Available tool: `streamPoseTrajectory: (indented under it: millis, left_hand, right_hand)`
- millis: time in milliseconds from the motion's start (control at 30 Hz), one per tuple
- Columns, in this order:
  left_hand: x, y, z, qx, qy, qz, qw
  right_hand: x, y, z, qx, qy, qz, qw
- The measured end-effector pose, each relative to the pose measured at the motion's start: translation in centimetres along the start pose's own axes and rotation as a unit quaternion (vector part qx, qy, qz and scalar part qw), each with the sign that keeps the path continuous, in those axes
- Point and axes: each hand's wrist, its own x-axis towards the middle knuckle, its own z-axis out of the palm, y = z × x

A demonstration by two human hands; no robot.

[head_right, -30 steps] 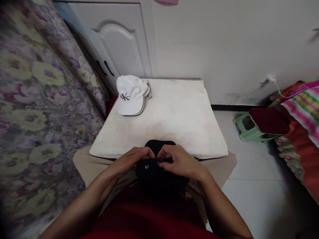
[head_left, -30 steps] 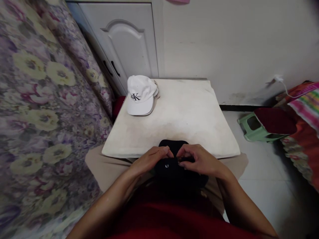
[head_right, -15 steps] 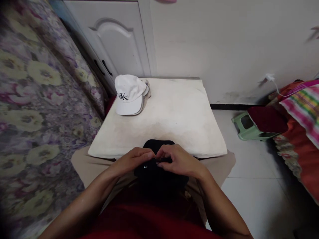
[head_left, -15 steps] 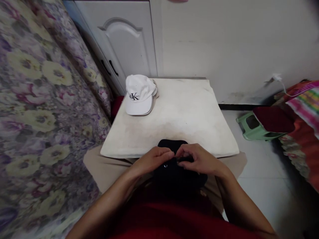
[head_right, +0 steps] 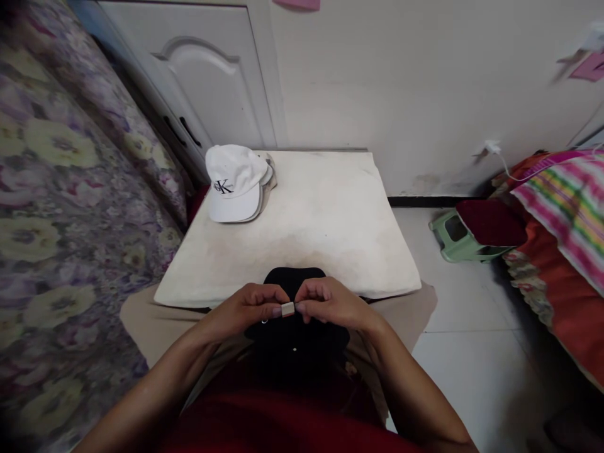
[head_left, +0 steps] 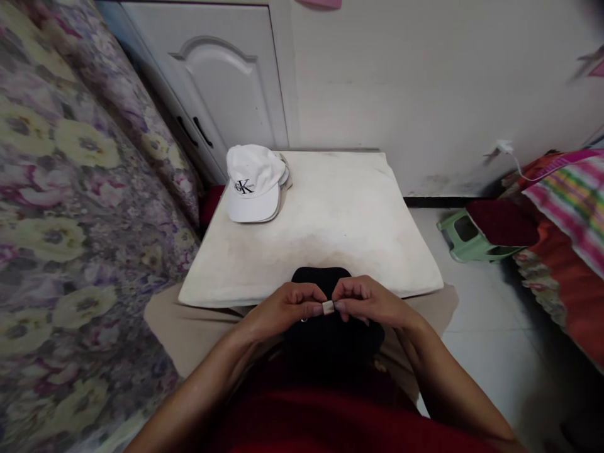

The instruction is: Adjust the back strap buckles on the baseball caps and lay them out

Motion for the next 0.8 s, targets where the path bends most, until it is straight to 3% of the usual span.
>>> streamPoseTrajectory:
  millis: [200, 467, 800]
  left_hand:
    - [-0.1, 0.1, 0.4, 0.009, -0.014, -0.004, 1.0]
    - [0.0, 0.9, 0.9, 0.034, 0.025, -0.027, 0.999]
    - [-0.3, 1.1, 1.4, 0.06, 0.018, -0.048, 0.997]
  right_hand:
    - [0.2, -0.2, 0.2, -0.023, 0.008, -0.01, 1.0]
    - [0.4, 1.2, 0.3, 0.065, 0.013, -0.011, 0.998]
    - [0.5, 0.9, 0.5, 0.037, 0.007, -0.003, 0.999]
